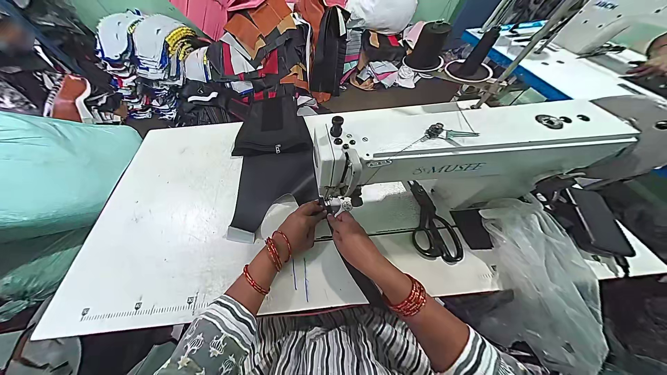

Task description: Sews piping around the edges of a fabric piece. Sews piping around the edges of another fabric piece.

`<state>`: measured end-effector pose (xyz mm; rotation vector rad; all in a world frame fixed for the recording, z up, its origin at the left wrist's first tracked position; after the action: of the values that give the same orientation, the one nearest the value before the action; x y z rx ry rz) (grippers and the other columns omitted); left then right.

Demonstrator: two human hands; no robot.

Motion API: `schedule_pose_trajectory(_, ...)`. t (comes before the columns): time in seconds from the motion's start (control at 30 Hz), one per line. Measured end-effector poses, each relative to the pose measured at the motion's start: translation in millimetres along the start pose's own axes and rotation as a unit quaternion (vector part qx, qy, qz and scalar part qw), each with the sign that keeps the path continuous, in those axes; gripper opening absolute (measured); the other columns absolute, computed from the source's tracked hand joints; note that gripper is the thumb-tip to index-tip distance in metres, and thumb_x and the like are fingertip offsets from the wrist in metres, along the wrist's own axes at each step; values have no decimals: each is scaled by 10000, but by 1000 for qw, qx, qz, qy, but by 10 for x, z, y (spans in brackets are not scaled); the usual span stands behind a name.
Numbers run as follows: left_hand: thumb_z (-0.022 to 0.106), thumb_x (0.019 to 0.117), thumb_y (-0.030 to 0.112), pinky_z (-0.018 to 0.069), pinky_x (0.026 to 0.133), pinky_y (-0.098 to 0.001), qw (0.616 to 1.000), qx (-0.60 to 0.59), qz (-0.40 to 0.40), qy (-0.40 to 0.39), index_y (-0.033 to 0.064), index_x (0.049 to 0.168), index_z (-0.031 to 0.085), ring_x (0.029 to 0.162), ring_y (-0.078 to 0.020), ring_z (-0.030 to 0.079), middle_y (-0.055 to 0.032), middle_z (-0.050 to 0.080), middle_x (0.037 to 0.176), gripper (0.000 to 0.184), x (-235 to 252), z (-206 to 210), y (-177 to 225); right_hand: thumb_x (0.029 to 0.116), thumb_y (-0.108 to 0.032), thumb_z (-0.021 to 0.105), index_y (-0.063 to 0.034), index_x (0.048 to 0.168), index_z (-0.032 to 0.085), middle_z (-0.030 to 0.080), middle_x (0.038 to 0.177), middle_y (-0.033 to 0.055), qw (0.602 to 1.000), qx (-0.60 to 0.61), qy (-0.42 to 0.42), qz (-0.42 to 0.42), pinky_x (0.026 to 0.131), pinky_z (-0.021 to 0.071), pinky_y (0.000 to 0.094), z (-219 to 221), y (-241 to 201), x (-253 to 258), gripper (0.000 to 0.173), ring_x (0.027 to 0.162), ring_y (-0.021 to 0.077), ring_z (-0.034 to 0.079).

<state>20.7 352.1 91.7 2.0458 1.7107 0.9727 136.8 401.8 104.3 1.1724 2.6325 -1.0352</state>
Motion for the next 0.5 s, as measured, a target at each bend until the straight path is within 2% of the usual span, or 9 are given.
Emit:
schedule_pose_trajectory(0.2,504,887,-108,409,1171,-442,1000,10,-14,-3,-70,1158,740,1343,-420,561,-263,675,1287,362,25,-7,-4,1038,17,419,42,1499,463,504,1371,277,999,-40,-24,17,1004,497,382,5,-46,26,464,1172,349,601)
schedule_pose_trajectory(0.3,496,905,-99,385,1189,-419,999,15,-34,-20,-67,1188,729,1367,-400,543,-256,662,1316,368,75,-20,-20,1038,20,415,42,1504,454,484,1435,285,999,-41,-31,20,1046,481,405,-17,-68,79,468,1243,360,580)
schedule_pose_trajectory(0.5,489,924,-70,379,1193,-407,998,26,-54,-23,-71,1204,718,1374,-386,537,-261,647,1336,362,140,-30,-54,1056,6,383,28,1512,450,484,1438,271,997,-64,-38,32,1081,456,408,-54,-96,205,461,1294,360,548)
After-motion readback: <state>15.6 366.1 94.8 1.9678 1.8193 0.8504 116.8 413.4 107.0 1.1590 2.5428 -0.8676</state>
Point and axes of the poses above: each hand's wrist, its own x-axis towards the middle knuckle, its own z-axis out of the palm, y = z × x, the point moved 6 cm from there along x, towards the middle knuckle
